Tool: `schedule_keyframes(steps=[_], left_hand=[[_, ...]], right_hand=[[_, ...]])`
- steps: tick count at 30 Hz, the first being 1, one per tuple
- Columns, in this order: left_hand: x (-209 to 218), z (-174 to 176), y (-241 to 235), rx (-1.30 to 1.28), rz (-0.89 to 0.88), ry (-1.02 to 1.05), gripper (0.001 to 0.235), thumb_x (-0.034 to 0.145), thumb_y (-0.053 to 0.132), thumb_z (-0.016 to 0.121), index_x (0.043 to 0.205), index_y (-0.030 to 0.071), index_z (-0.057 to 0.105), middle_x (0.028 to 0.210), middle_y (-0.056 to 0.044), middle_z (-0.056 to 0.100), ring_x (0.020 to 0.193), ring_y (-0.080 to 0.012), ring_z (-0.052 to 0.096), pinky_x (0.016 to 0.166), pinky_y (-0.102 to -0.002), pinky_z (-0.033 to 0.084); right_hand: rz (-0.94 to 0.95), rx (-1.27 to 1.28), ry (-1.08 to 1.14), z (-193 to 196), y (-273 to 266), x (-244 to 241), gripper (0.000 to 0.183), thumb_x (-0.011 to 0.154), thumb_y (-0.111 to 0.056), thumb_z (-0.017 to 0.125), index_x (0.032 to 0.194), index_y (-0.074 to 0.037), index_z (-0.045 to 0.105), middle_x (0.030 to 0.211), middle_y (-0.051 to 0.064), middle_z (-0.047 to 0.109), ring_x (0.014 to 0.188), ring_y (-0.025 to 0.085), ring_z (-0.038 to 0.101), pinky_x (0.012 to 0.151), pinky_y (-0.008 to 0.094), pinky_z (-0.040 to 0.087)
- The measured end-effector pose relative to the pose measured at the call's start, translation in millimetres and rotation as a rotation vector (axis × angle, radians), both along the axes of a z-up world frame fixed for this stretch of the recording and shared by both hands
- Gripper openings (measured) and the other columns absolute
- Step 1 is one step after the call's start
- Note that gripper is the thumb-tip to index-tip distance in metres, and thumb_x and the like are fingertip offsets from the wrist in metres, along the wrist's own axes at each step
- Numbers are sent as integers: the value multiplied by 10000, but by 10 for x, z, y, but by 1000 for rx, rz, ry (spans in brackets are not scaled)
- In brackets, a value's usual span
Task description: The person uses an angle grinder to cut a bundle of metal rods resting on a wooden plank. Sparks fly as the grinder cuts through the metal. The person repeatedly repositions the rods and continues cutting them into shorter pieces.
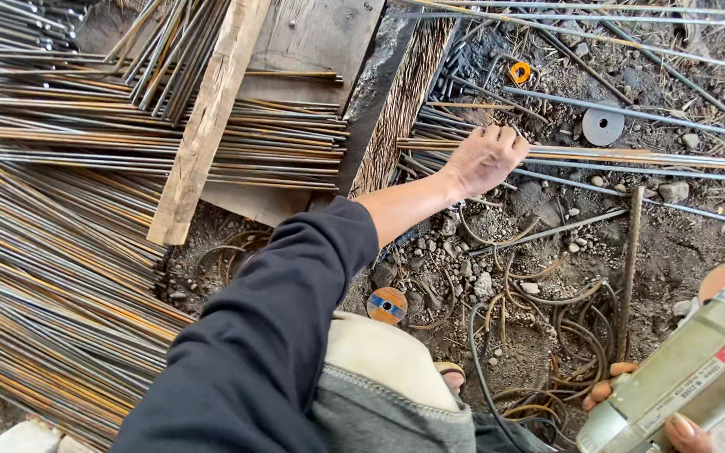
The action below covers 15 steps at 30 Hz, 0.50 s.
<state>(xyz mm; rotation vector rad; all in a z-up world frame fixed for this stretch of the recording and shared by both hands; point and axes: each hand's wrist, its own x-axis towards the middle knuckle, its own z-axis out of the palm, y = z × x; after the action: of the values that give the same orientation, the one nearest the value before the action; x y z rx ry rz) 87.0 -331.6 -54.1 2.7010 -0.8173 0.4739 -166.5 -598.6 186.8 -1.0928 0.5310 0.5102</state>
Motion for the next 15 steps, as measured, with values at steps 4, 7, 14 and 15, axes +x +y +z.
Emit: schedule_keyframes(steps=[4,7,14,15], left_hand=[[20,-236,-3,58,-30,99,133,864,-30,516,777,64,480,572,-47,460,498,-100,377,396,-205,266],[30,-234,106,47,-32,85,137,859,-38,590,757,36,536,578,-67,542,500,-99,418,396,-196,313],[59,-437,72,-63,-36,219,167,876,-26,501,736,62,512,626,-75,538,545,-118,394,400,-189,314],[54,-452,49,-65,-35,220,167,876,-26,501,736,62,512,626,-75,538,545,-118,394,400,-189,314]], right_hand=[[-35,109,61,-175,-289,-171,749,799,-411,793,1275,78,485,1021,305,657,904,473,652,748,537,500],[77,725,148,-910,-804,-238,586,918,-451,563,1306,-34,425,1180,282,510,1068,469,453,882,524,348],[23,257,105,-120,-305,-50,816,799,-364,979,1263,66,463,1051,302,669,947,468,654,743,555,511],[24,254,107,-91,-258,-22,816,799,-364,979,1263,66,463,1051,302,669,947,468,654,743,555,511]])
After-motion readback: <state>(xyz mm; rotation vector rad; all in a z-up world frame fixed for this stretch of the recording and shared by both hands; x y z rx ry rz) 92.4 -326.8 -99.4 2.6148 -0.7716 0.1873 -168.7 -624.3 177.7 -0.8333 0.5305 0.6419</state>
